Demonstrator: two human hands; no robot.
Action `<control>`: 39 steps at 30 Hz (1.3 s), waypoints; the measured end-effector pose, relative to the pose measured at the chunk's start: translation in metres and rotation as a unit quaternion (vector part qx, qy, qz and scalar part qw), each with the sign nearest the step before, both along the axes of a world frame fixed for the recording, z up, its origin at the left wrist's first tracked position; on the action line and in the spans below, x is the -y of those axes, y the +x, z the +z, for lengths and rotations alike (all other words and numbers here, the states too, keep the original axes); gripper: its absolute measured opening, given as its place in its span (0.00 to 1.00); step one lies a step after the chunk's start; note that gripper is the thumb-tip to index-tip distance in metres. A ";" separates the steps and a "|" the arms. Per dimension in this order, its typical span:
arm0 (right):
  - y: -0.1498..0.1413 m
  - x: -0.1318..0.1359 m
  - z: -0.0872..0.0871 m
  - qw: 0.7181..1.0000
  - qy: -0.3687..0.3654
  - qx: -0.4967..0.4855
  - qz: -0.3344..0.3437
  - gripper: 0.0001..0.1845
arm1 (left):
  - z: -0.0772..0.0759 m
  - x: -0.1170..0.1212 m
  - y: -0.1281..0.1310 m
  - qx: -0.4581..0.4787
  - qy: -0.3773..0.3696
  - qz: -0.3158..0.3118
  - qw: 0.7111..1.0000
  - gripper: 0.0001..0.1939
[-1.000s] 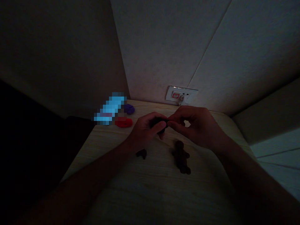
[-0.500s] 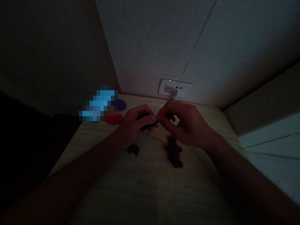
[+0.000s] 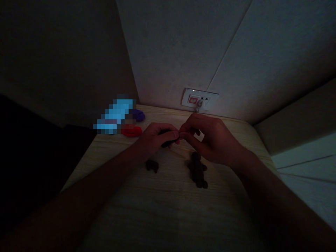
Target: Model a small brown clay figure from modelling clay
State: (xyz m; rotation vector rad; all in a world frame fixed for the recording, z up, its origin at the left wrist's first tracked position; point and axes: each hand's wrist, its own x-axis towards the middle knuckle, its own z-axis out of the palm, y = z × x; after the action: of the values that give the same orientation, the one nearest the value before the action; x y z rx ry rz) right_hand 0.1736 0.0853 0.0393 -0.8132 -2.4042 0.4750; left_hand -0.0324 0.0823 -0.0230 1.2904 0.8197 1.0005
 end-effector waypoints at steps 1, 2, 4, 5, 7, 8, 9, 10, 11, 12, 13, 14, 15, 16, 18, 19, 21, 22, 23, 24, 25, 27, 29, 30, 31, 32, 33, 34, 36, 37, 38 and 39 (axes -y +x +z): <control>0.000 0.000 -0.001 1.000 -0.020 0.002 -0.003 0.07 | 0.000 0.000 0.000 -0.006 0.006 0.000 1.000 0.10; 0.000 -0.001 -0.001 0.999 -0.043 -0.004 -0.007 0.07 | 0.000 0.000 0.000 -0.009 0.008 0.002 1.000 0.10; 0.001 -0.003 -0.001 0.993 -0.103 -0.047 -0.020 0.09 | 0.000 -0.001 0.000 -0.004 0.000 0.014 1.000 0.10; 0.003 -0.005 -0.001 0.987 -0.134 -0.078 -0.032 0.10 | 0.000 -0.001 0.000 0.003 -0.007 0.024 1.000 0.09; 0.006 -0.009 0.000 0.970 -0.181 -0.143 -0.073 0.10 | -0.002 -0.003 0.001 0.017 -0.024 0.041 0.999 0.09; 0.009 -0.011 0.000 0.961 -0.194 -0.169 -0.098 0.10 | -0.003 -0.003 0.001 0.025 -0.032 0.047 0.998 0.09; 0.011 -0.013 0.000 0.954 -0.205 -0.186 -0.118 0.09 | -0.004 -0.004 0.002 0.030 -0.039 0.047 0.998 0.09; 0.012 -0.015 0.000 0.947 -0.217 -0.199 -0.131 0.09 | -0.006 -0.005 0.002 0.033 -0.043 0.044 0.998 0.09; 0.013 -0.016 -0.001 0.941 -0.232 -0.207 -0.134 0.09 | -0.007 -0.005 0.002 0.036 -0.046 0.040 0.998 0.09; 0.013 -0.017 -0.002 0.935 -0.252 -0.214 -0.128 0.10 | -0.008 -0.005 0.002 0.038 -0.048 0.036 0.998 0.09; 0.013 -0.017 -0.003 0.928 -0.276 -0.220 -0.117 0.12 | -0.009 -0.005 0.002 0.039 -0.048 0.032 0.998 0.09; 0.013 -0.016 -0.004 0.922 -0.298 -0.225 -0.105 0.14 | -0.009 -0.005 0.002 0.041 -0.049 0.030 0.998 0.09; 0.012 -0.016 -0.005 0.914 -0.319 -0.230 -0.096 0.16 | -0.009 -0.005 0.002 0.044 -0.050 0.029 0.997 0.09; 0.011 -0.015 -0.005 0.908 -0.334 -0.236 -0.090 0.16 | -0.010 -0.005 0.002 0.047 -0.052 0.029 0.997 0.09; 0.010 -0.013 -0.006 0.901 -0.349 -0.241 -0.086 0.16 | -0.010 -0.005 0.002 0.053 -0.059 0.030 0.996 0.09; 0.010 -0.013 -0.005 0.900 -0.352 -0.241 -0.085 0.15 | -0.010 -0.005 0.002 0.056 -0.062 0.030 0.996 0.09; 0.010 -0.012 -0.004 0.902 -0.351 -0.239 -0.079 0.13 | -0.011 -0.005 0.003 0.061 -0.063 0.030 0.996 0.09; 0.009 -0.011 -0.004 0.905 -0.346 -0.235 -0.075 0.12 | -0.011 -0.006 0.003 0.063 -0.061 0.030 0.996 0.10; 0.009 -0.011 -0.003 0.910 -0.338 -0.228 -0.073 0.11 | -0.011 -0.006 0.003 0.063 -0.058 0.029 0.996 0.10; 0.009 -0.011 -0.003 0.916 -0.325 -0.223 -0.071 0.10 | -0.012 -0.006 0.003 0.063 -0.057 0.029 0.996 0.10; 0.009 -0.010 -0.002 0.922 -0.312 -0.218 -0.071 0.08 | -0.011 -0.006 0.004 0.063 -0.057 0.027 0.996 0.09; 0.007 -0.009 -0.002 0.933 -0.282 -0.211 -0.070 0.07 | -0.011 -0.005 0.004 0.063 -0.057 0.018 0.996 0.09; 0.005 -0.008 -0.003 0.943 -0.256 -0.203 -0.064 0.06 | -0.009 -0.004 0.005 0.058 -0.047 0.005 0.997 0.09; 0.004 -0.008 -0.004 0.948 -0.245 -0.193 -0.059 0.06 | -0.008 -0.003 0.004 0.052 -0.040 -0.002 0.998 0.10; 0.003 -0.007 -0.005 0.953 -0.235 -0.182 -0.054 0.05 | -0.007 -0.002 0.004 0.043 -0.033 -0.008 0.998 0.10; 0.002 -0.007 -0.006 0.958 -0.228 -0.169 -0.049 0.05 | -0.006 -0.001 0.004 0.032 -0.024 -0.010 0.999 0.10; 0.002 -0.008 -0.006 0.961 -0.224 -0.155 -0.045 0.04 | -0.005 0.000 0.003 0.019 -0.016 -0.010 1.000 0.11; 0.002 -0.008 -0.007 0.963 -0.224 -0.141 -0.042 0.04 | -0.003 0.001 0.003 0.005 -0.008 -0.008 1.000 0.11; 0.003 -0.008 -0.007 0.966 -0.226 -0.121 -0.039 0.04 | 0.000 0.001 0.003 -0.018 0.010 0.001 1.000 0.12; 0.003 -0.007 -0.007 0.967 -0.226 -0.109 -0.040 0.04 | 0.001 0.002 0.003 -0.026 0.018 0.006 0.999 0.12; 0.004 -0.006 -0.006 0.970 -0.218 -0.094 -0.043 0.05 | 0.002 0.002 0.003 -0.032 0.024 0.010 0.999 0.12; 0.004 -0.005 -0.005 0.976 -0.201 -0.074 -0.046 0.05 | 0.003 0.002 0.004 -0.035 0.026 0.013 0.999 0.11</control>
State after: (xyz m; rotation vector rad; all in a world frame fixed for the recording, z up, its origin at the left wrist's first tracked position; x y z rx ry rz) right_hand 0.1776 0.0904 0.0347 -1.0142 -2.1503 0.9699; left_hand -0.0287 0.0803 -0.0200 1.3687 0.8700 1.0072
